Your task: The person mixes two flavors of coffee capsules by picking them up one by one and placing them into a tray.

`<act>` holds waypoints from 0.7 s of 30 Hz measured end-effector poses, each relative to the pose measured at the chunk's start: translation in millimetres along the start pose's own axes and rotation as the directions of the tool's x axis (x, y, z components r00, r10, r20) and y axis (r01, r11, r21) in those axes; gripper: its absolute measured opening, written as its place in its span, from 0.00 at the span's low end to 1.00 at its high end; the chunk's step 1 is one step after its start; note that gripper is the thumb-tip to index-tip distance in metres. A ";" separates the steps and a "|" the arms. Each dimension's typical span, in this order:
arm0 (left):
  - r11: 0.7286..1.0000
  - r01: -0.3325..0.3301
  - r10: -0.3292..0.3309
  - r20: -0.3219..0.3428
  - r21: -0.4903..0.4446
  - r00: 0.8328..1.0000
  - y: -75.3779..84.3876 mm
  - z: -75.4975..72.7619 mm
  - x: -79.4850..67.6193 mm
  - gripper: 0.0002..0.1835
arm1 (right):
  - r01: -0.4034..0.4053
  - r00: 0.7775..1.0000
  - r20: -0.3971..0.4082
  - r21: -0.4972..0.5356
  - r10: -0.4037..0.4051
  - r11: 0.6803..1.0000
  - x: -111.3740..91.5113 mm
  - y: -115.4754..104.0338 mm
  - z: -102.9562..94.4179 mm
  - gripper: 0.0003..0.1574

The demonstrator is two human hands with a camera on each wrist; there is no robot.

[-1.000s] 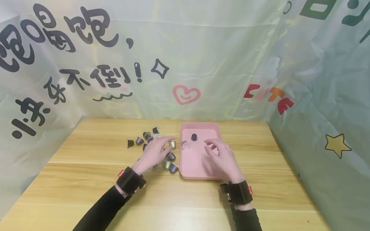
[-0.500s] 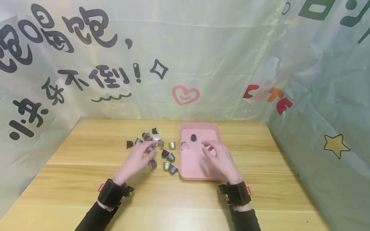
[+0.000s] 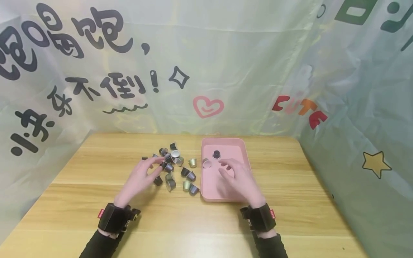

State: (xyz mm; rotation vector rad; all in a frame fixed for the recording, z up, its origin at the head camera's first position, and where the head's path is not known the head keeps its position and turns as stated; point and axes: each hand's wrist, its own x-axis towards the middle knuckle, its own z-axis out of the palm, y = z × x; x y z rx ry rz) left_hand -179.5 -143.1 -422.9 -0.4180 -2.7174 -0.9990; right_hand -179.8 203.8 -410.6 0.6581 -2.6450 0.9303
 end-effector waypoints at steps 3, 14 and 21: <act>1.000 0.002 -0.002 0.006 -0.010 1.000 -1.1 -1.5 1.0 0.23 | 0.045 0.999 0.026 -0.005 -0.044 0.999 3.2 -10.4 7.3 0.18; 1.000 0.013 -0.013 0.022 0.004 1.000 1.1 0.3 2.1 0.23 | 0.211 0.974 0.126 -0.188 -0.189 0.959 12.6 -46.5 43.3 0.16; 1.000 0.017 -0.017 0.018 0.014 1.000 0.2 2.7 2.2 0.23 | 0.181 0.972 0.195 -0.258 -0.133 0.949 11.5 -59.3 58.7 0.16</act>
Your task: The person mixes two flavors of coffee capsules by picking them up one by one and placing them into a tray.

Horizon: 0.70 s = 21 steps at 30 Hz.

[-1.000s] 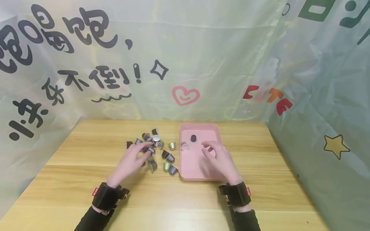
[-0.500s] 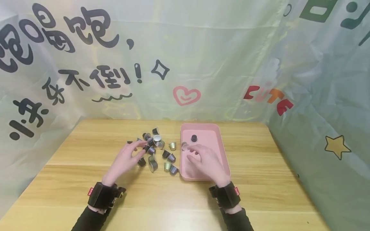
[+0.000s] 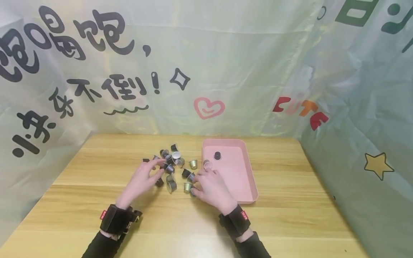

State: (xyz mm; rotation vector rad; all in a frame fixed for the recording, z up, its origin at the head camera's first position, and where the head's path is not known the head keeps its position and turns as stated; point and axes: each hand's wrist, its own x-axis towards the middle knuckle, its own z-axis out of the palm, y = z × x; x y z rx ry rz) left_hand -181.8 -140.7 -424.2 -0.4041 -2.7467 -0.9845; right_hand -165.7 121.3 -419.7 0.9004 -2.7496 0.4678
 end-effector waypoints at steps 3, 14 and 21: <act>1.000 -0.002 0.002 0.006 0.014 1.000 -0.2 1.8 0.0 0.22 | -0.010 1.000 0.019 -0.015 0.010 1.000 -1.0 -2.9 3.3 0.16; 1.000 -0.011 0.011 0.009 0.016 1.000 1.3 2.0 -1.5 0.22 | -0.026 0.999 -0.020 -0.076 0.025 0.997 -3.0 -4.3 9.9 0.15; 1.000 -0.017 0.016 0.017 0.014 1.000 2.6 1.9 -0.6 0.22 | -0.039 0.999 0.011 -0.086 0.040 0.996 -2.3 -4.7 15.7 0.13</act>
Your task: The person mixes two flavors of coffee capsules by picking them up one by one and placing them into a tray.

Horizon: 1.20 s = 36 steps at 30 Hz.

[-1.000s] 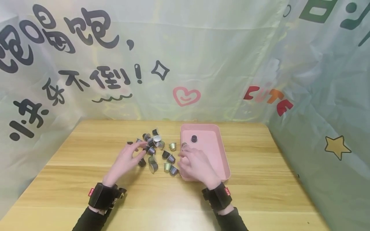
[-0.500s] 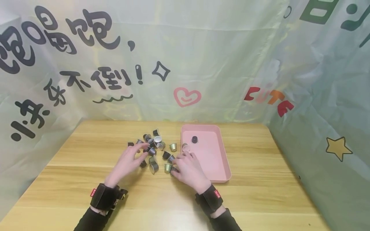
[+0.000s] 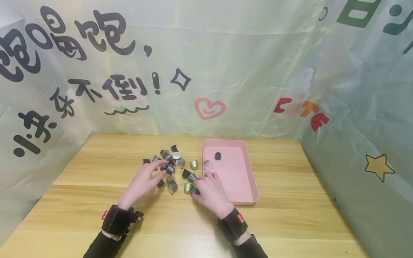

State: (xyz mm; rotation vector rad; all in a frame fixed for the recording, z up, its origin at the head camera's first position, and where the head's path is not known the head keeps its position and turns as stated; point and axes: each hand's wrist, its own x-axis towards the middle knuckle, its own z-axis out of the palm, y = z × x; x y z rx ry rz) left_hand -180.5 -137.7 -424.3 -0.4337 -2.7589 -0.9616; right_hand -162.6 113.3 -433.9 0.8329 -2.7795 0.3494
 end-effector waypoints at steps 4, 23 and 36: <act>1.000 -0.002 0.002 0.002 -0.001 1.000 -0.4 0.6 0.6 0.22 | -0.001 1.000 -0.002 -0.010 0.001 1.000 -0.1 -1.0 3.3 0.14; 1.000 0.013 -0.013 0.001 0.004 1.000 -3.2 1.7 -0.7 0.21 | -0.001 1.000 0.012 -0.075 0.002 0.997 -1.1 -6.4 9.0 0.17; 1.000 0.031 -0.031 0.006 -0.007 1.000 -2.3 1.1 -1.6 0.21 | 0.027 0.999 -0.024 -0.077 -0.029 0.997 -2.2 -6.1 6.8 0.12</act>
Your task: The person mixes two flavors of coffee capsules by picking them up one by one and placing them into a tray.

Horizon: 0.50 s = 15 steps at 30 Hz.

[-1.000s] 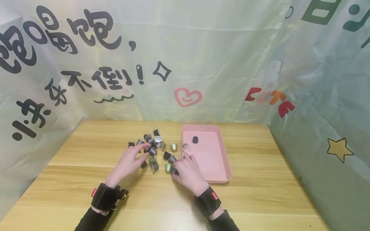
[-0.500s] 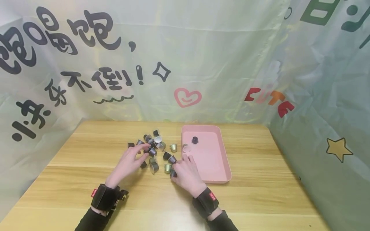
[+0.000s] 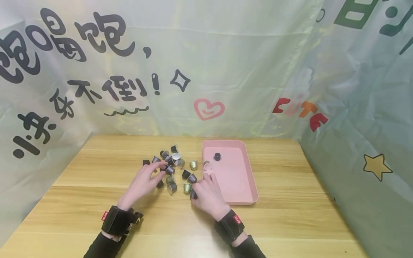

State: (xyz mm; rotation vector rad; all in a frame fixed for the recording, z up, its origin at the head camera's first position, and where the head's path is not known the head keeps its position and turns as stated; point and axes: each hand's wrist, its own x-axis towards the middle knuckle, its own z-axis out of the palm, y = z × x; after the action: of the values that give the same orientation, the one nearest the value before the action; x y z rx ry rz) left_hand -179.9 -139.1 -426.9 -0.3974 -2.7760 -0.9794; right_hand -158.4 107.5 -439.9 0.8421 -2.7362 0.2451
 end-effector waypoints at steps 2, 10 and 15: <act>1.000 -0.002 0.002 -0.001 0.003 1.000 -0.5 -0.5 -0.3 0.21 | -0.008 1.000 0.004 0.020 0.008 1.000 0.4 -0.3 -3.0 0.10; 1.000 0.004 -0.004 0.001 0.004 1.000 -0.7 -1.4 -0.3 0.21 | -0.042 0.999 -0.004 0.102 0.043 0.994 2.0 1.0 -18.0 0.13; 1.000 0.007 -0.007 0.007 -0.002 1.000 -0.7 -1.2 0.3 0.21 | -0.024 0.998 -0.049 0.081 0.028 0.996 3.9 7.3 -27.0 0.14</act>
State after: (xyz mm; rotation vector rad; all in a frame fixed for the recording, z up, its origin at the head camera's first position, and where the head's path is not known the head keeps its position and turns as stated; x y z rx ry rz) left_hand -180.3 -140.3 -426.4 -0.3915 -2.7846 -0.9841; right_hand -160.1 117.8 -413.6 0.8100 -2.7083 0.3792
